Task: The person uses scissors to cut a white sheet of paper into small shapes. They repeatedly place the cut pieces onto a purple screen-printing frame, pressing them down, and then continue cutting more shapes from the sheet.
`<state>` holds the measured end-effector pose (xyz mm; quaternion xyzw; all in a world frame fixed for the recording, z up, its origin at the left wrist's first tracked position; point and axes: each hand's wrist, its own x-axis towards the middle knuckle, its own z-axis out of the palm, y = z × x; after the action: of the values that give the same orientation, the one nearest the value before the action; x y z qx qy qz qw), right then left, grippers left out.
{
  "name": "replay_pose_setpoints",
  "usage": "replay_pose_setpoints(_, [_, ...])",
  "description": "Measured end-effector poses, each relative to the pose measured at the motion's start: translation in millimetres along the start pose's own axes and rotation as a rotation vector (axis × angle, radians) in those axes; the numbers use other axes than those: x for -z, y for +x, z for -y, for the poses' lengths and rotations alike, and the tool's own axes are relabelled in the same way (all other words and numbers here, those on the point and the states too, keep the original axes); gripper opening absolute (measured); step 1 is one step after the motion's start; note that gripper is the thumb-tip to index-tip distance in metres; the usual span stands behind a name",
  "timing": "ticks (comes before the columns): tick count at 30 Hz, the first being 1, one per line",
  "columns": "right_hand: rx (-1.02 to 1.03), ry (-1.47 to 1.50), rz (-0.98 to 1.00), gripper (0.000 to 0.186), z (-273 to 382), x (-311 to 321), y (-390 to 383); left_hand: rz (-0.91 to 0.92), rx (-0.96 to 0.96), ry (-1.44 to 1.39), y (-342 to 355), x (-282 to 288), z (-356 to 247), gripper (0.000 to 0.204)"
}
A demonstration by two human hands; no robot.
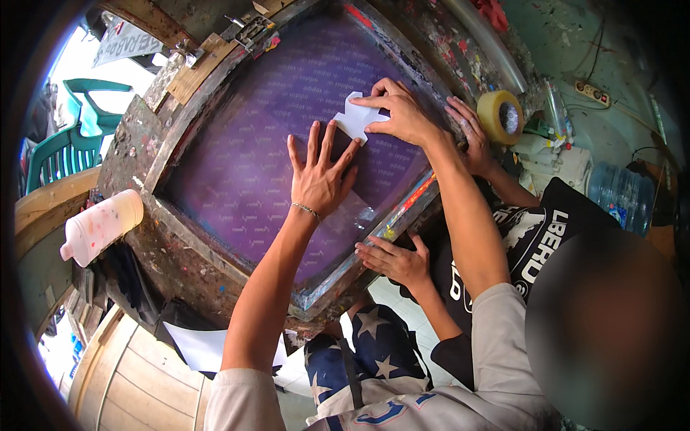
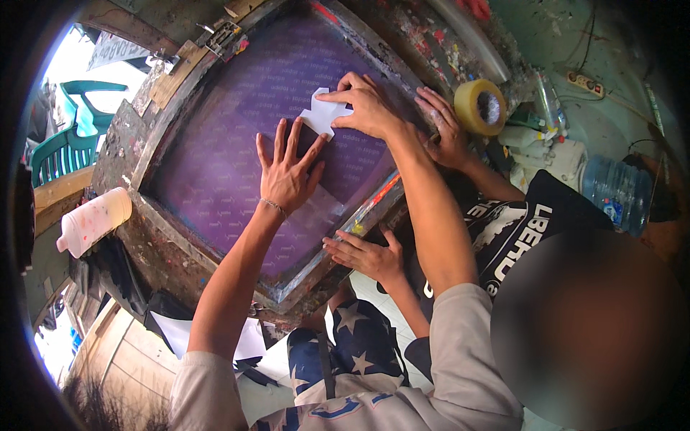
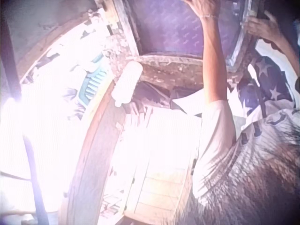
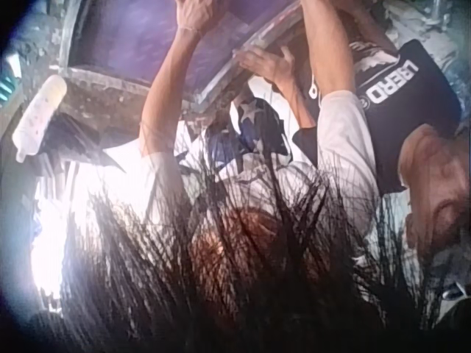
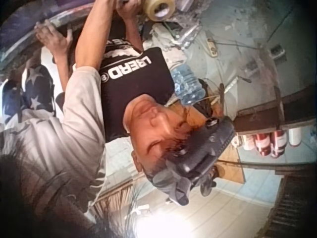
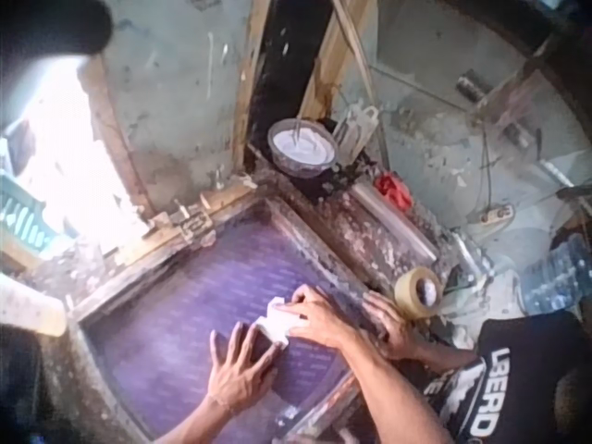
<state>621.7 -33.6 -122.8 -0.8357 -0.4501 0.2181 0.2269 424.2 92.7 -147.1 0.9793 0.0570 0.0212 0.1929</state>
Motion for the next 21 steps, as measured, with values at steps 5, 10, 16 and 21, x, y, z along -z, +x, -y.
replay_pose_setpoints(5, [0.025,0.001,0.039,0.06,-3.7,3.2,2.3,-0.006,-0.003,0.008,0.2,-0.2,1.5,0.053])
replay_pose_setpoints(10, [0.004,-0.016,0.104,0.064,-3.3,7.2,2.9,-0.017,0.0,-0.008,-0.6,-2.7,0.3,0.053])
replay_pose_setpoints(16, [-0.009,-0.011,0.129,0.069,-2.8,8.3,4.3,-0.025,-0.003,-0.012,-0.9,-1.5,1.1,0.053])
replay_pose_setpoints(21, [-0.008,-0.029,0.117,0.066,-0.9,9.3,3.6,-0.016,0.001,0.016,0.3,-2.9,0.7,0.052])
